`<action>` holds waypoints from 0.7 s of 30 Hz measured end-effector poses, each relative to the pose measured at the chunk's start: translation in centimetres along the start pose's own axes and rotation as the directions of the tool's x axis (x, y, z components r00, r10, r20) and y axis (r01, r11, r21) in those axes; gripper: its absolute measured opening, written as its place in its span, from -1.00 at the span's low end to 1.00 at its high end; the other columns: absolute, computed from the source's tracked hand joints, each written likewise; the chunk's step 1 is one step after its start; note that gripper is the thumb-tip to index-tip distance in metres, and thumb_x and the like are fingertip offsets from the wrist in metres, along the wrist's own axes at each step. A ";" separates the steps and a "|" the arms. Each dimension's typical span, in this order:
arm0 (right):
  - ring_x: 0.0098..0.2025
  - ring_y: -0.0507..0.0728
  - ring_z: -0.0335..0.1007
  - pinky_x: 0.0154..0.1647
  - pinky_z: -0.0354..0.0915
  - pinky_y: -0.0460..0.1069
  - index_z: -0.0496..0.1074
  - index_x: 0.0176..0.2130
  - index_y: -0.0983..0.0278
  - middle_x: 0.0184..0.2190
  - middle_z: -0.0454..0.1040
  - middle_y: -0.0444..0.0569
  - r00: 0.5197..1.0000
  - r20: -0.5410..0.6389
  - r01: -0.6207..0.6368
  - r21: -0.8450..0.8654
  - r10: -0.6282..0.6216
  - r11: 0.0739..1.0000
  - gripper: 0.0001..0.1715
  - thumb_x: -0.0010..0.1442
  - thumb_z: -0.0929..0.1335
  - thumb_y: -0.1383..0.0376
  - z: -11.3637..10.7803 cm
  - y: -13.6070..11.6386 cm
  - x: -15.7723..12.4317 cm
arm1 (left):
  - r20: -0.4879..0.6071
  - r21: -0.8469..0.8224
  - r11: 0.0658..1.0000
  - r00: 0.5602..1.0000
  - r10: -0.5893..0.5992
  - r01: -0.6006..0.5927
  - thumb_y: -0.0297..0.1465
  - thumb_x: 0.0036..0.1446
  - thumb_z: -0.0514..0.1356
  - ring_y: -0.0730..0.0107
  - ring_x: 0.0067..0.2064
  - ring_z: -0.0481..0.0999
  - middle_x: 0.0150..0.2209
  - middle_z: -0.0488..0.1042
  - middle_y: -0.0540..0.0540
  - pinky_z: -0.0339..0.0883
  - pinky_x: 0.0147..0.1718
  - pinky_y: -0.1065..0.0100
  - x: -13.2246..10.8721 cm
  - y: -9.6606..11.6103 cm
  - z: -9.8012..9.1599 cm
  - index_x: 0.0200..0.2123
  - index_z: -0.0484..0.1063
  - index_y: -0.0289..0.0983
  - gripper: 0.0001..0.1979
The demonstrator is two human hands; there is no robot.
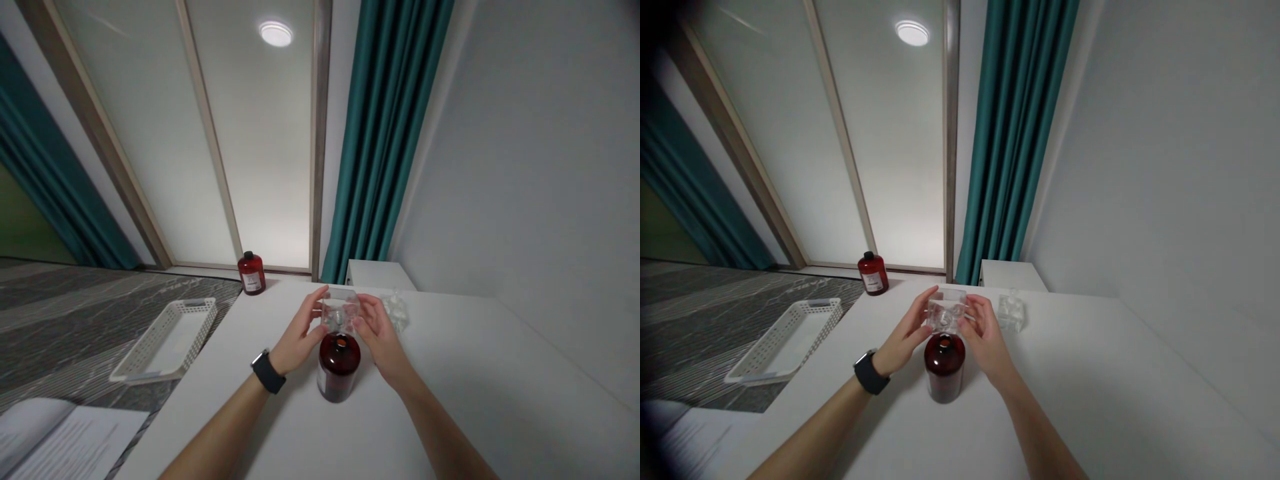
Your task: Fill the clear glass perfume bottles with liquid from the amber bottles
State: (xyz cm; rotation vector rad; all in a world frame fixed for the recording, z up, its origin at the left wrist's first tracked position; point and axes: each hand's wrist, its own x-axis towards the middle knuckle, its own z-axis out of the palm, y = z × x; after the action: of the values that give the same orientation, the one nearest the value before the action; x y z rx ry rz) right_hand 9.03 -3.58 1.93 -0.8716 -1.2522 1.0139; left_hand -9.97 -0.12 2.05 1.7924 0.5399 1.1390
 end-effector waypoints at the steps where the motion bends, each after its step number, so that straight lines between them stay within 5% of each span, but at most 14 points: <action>1: 0.17 0.24 0.38 0.18 0.32 0.20 0.27 0.03 0.08 0.10 0.43 0.04 1.000 0.018 0.001 0.000 -0.001 1.000 -0.47 0.16 0.45 0.02 -0.2 -0.1 -0.1 | -0.004 0.008 1.000 1.000 0.008 -0.008 -0.21 0.29 0.14 0.04 0.18 0.30 0.29 0.17 -0.25 0.17 0.19 0.00 0.0 0.1 0.0 0.35 0.04 -0.17 -0.37; 11: 0.23 0.27 0.31 0.23 0.26 0.25 0.24 0.12 0.11 0.18 0.38 0.12 0.994 0.097 0.061 -0.046 -0.056 0.997 -0.42 0.19 0.44 0.07 -1.1 0.0 -0.2 | 0.019 0.032 0.997 0.998 0.064 -0.064 -0.13 0.30 0.14 0.01 0.26 0.24 0.31 0.13 -0.28 0.14 0.23 -0.02 -0.1 0.3 -0.1 0.33 0.05 -0.16 -0.38; 21: 0.27 0.26 0.28 0.29 0.21 0.28 0.24 0.15 0.09 0.25 0.32 0.11 0.992 0.099 0.083 -0.051 -0.078 0.995 -0.42 0.20 0.44 0.09 -1.1 -0.3 -0.4 | -0.001 0.148 0.980 0.991 0.134 -0.132 -0.29 0.28 0.15 0.01 0.20 0.31 0.30 0.18 -0.27 0.15 0.24 -0.06 -0.1 0.6 -0.1 0.33 0.07 -0.17 -0.40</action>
State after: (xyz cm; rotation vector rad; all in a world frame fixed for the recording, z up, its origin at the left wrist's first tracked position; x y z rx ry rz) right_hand 10.14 -4.07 1.89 -0.8156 -1.3919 0.9705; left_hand -10.12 -0.47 2.55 1.9750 0.5290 1.2278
